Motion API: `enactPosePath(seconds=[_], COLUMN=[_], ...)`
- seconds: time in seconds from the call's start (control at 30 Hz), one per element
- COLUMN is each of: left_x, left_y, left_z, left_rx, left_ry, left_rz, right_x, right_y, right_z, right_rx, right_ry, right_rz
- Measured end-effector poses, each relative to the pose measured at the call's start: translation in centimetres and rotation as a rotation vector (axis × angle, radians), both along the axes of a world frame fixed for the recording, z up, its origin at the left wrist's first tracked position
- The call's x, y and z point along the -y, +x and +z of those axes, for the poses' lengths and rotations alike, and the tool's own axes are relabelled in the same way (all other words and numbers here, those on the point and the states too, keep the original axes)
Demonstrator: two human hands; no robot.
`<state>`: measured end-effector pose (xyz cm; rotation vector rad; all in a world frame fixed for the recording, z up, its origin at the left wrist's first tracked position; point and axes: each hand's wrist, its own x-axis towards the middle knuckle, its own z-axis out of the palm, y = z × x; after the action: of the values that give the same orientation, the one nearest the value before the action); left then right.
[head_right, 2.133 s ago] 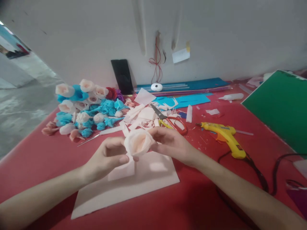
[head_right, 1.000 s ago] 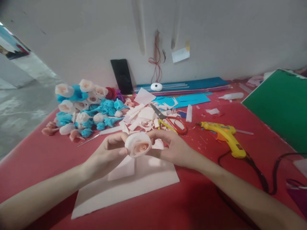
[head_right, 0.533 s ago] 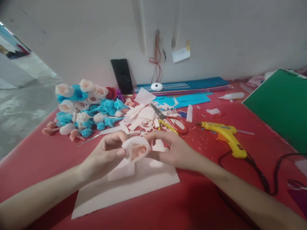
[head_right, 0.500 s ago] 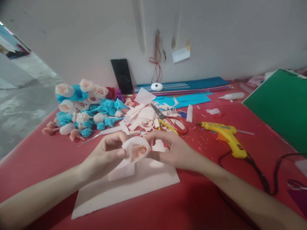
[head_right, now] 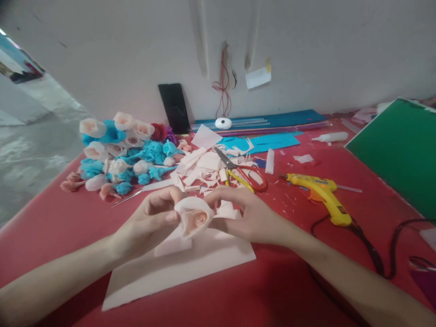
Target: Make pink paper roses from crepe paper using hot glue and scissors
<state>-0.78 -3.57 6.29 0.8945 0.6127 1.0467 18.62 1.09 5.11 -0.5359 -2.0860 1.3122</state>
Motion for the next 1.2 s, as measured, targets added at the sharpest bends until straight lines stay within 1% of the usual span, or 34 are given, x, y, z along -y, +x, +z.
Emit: enactPosePath(seconds=[0.2, 0.37, 0.6, 0.83, 1.07, 1.2], left_x=[0.1, 0.1, 0.3, 0.3, 0.3, 0.2], left_y=[-0.1, 0.0, 0.0, 0.0, -0.1, -0.3], left_z=[0.3, 0.3, 0.4, 1.1, 0.8, 0.8], left_rx=[-0.005, -0.019, -0.003, -0.024, 0.005, -0.063], left_ry=[0.012, 0.011, -0.019, 0.021, 0.040, 0.090], left_rz=[-0.013, 0.025, -0.018, 0.001, -0.065, -0.035], right_x=[0.1, 0.2, 0.3, 0.4, 0.4, 0.4], right_y=[0.0, 0.0, 0.0, 0.3, 0.2, 0.2], right_z=[0.4, 0.7, 0.7, 0.7, 0.8, 0.9], right_rx=[0.006, 0.037, 0.024, 0.063, 0.064, 0.069], right_ry=[0.014, 0.037, 0.061, 0.074, 0.095, 0.102], right_rz=[0.010, 0.024, 0.032, 0.036, 0.050, 0.045])
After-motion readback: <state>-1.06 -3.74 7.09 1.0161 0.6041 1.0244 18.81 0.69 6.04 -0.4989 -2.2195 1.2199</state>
